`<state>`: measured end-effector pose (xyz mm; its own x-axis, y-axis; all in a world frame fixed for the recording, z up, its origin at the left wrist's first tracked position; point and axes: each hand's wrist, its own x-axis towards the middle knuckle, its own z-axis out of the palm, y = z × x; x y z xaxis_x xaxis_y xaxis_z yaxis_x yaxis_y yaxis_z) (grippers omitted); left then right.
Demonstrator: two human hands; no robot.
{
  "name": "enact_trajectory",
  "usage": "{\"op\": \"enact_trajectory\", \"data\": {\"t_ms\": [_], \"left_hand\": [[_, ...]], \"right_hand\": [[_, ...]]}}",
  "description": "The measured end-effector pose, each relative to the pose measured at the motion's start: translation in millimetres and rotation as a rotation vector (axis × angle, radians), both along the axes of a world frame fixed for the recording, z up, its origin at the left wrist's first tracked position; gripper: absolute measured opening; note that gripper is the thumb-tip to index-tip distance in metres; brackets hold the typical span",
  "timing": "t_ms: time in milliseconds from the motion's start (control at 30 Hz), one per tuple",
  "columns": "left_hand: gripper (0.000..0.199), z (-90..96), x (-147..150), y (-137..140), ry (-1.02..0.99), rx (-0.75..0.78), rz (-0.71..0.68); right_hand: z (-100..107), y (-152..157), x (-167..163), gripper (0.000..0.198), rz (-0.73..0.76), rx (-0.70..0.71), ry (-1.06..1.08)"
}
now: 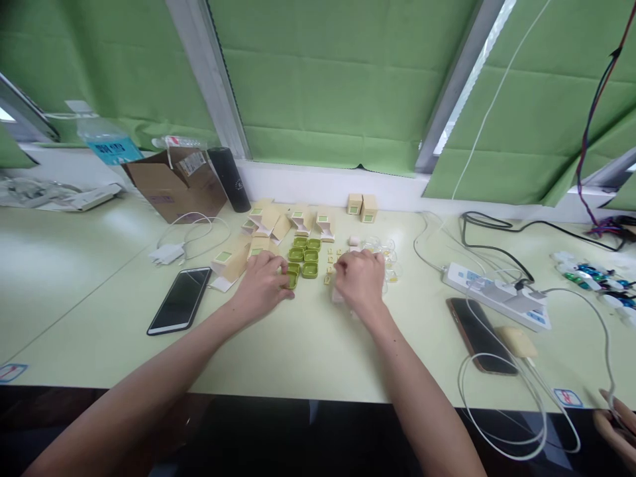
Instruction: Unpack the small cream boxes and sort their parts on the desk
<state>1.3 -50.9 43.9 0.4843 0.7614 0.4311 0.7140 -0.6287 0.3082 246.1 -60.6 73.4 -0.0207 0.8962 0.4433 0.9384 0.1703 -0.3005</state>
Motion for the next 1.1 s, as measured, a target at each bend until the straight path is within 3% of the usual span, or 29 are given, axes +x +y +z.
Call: {"op": "enact_trajectory", "data": {"t_ms": [133,233,400,600,767,900,1100], "left_hand": [[0.034,-3.5,-4.9,8.2,-0.119,-0.103,-0.077],[0.036,-5.5,-5.1,9.9,-0.136,-0.142,-0.113],[0.034,-3.4,-2.2,5.8,-0.074,-0.131,-0.123],[0.03,-2.0,-2.5,5.1,0.023,-0.086,-0.111],[0.022,4.7,-1.3,1.3,0.208,-0.065,-0.062],[0.017,13.2,0.6,-3.2,0.339,-0.057,-0.027],[0.013,15.6,1.6,-4.7,0.353,-0.028,-0.02]], "right_hand": [[13.9,-5.3,37.2,0.018,-0.091,0.187,0.216],[12.4,-9.3,60.7,0.021,-0.162,0.209,0.293],[-7.1,-11.2,76.4,0.023,-0.212,0.168,0.307],[-16.8,-13.1,69.6,0.015,-0.005,0.104,0.175],[-17.4,-26.1,40.8,0.016,0.247,-0.095,-0.108],[-17.4,-33.4,19.3,0.016,0.263,-0.186,-0.31],[0.2,-48.6,22.6,0.016,0.331,-0.215,-0.273]]}}
